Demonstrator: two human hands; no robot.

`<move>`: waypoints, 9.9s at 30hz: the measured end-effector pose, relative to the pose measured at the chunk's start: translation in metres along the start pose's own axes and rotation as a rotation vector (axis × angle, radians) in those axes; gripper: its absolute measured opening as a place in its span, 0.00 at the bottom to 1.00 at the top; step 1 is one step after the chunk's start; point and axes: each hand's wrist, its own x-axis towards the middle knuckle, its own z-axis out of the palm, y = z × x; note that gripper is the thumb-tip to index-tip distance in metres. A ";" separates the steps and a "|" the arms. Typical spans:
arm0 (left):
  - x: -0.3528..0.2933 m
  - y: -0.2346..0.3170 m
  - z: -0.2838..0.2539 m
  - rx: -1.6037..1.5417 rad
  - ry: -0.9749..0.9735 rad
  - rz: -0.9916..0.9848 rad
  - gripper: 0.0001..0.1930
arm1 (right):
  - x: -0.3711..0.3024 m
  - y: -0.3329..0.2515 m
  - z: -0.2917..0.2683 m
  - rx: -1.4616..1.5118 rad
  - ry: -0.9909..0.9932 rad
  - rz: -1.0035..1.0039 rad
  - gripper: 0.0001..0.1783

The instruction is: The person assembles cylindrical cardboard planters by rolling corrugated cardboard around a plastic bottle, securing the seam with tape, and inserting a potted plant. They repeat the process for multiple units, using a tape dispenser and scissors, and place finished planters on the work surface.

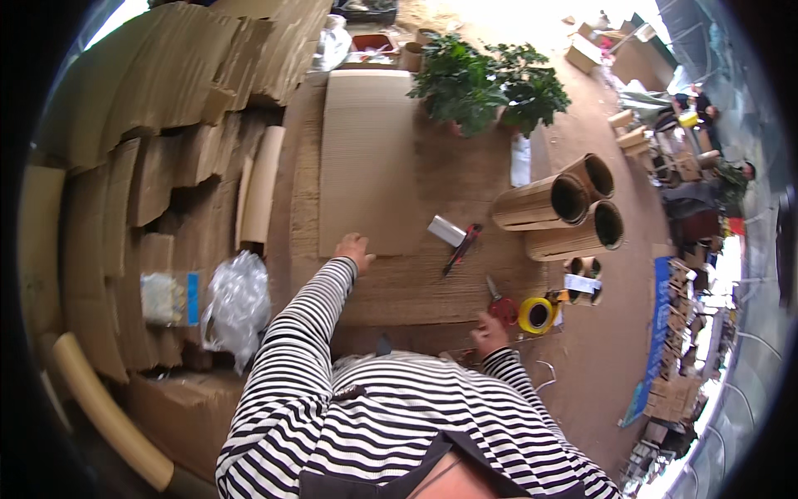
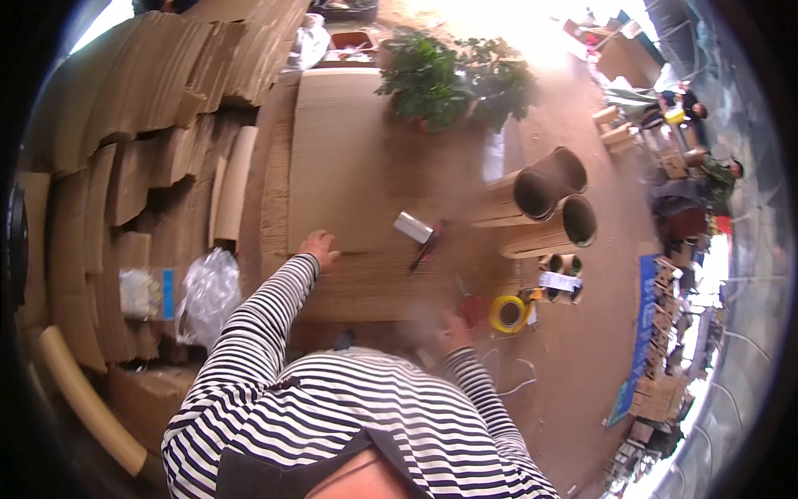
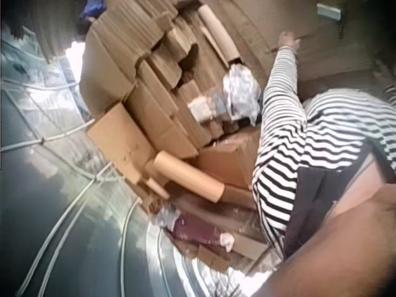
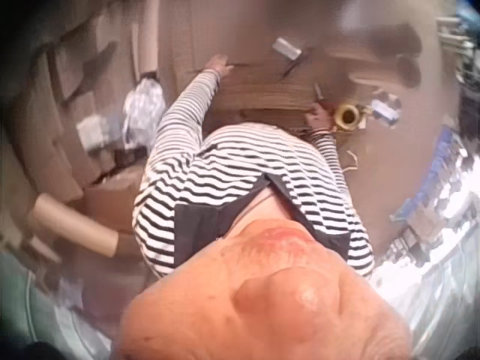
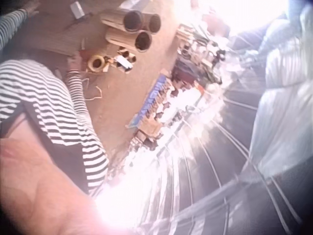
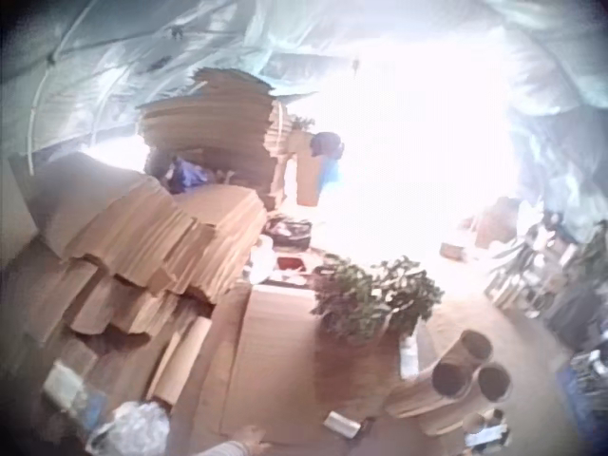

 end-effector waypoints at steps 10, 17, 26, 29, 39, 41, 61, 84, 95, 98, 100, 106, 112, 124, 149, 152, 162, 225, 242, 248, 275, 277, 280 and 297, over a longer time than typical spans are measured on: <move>-0.015 -0.017 -0.035 0.067 -0.155 -0.025 0.37 | -0.033 -0.136 -0.005 -0.140 -0.491 0.108 0.26; -0.043 -0.044 0.014 0.119 -0.092 0.015 0.39 | 0.064 -0.152 0.057 -0.234 -0.393 -0.248 0.31; -0.086 -0.050 0.056 0.024 -0.124 0.019 0.33 | 0.140 -0.194 0.103 -0.498 -0.631 -0.276 0.29; -0.057 -0.062 0.065 -0.023 -0.013 0.065 0.30 | 0.121 -0.154 0.128 -0.562 -0.482 -0.419 0.30; 0.107 -0.065 0.020 0.037 0.633 -0.081 0.38 | 0.354 -0.146 0.061 0.091 0.155 -0.014 0.12; 0.107 -0.070 0.025 0.118 0.633 -0.090 0.39 | 0.441 -0.126 0.034 0.462 0.291 0.137 0.12; 0.111 -0.066 0.016 0.103 0.631 -0.046 0.40 | 0.690 -0.073 -0.057 0.895 0.174 -0.024 0.26; 0.117 -0.070 0.034 -0.181 1.011 0.106 0.36 | 0.404 -0.190 -0.013 0.857 -0.523 0.401 0.37; -0.066 -0.144 0.125 -0.446 0.480 0.120 0.30 | 0.207 -0.164 0.063 0.567 -0.465 0.312 0.34; -0.135 -0.126 0.121 -0.113 0.230 -0.086 0.30 | 0.189 -0.140 0.088 0.374 -0.336 0.340 0.48; -0.153 -0.129 0.145 0.012 0.213 -0.025 0.29 | 0.192 -0.113 0.107 0.143 -0.242 0.383 0.61; -0.188 -0.099 0.137 -0.287 0.236 0.117 0.22 | 0.175 -0.190 0.091 -0.269 -0.336 0.418 0.68; -0.173 -0.064 0.183 -0.690 0.044 0.095 0.16 | 0.178 -0.213 0.084 -0.466 -0.455 0.153 0.59; -0.131 0.023 0.220 -2.112 0.002 -0.757 0.13 | 0.187 -0.224 0.089 -0.500 -0.558 0.090 0.64; -0.078 0.034 0.246 -2.346 0.297 -0.807 0.19 | 0.198 -0.200 0.087 -0.592 -0.430 -0.163 0.57; -0.080 0.036 0.247 -2.465 0.323 -0.728 0.17 | 0.191 -0.215 0.083 -0.627 -0.440 -0.148 0.57; -0.095 0.053 0.234 -2.645 0.289 -0.574 0.18 | 0.177 -0.229 0.070 -0.624 -0.517 -0.148 0.54; -0.170 0.065 0.087 -0.365 0.077 -0.181 0.28 | 0.134 -0.176 0.065 -0.689 -0.326 -0.846 0.62; -0.208 -0.017 0.145 -0.459 0.985 -0.165 0.16 | 0.143 -0.186 0.061 -0.650 -0.332 -0.893 0.62; -0.198 -0.007 0.128 -0.909 1.249 -0.362 0.22 | 0.144 -0.193 0.059 -0.669 -0.372 -0.874 0.60; -0.133 0.056 0.027 -0.396 0.810 0.584 0.15 | 0.186 -0.194 0.061 -0.680 -0.536 -0.655 0.49; -0.102 0.056 0.016 -0.324 0.760 0.546 0.11 | 0.177 -0.183 0.066 -0.650 -0.433 -0.687 0.50; -0.063 0.045 0.017 -0.001 0.389 0.405 0.10 | 0.153 -0.206 0.051 -0.635 -0.477 -0.626 0.65; 0.022 0.026 -0.004 0.417 -0.434 -0.060 0.33 | 0.160 -0.220 0.042 -0.566 -0.526 -0.605 0.65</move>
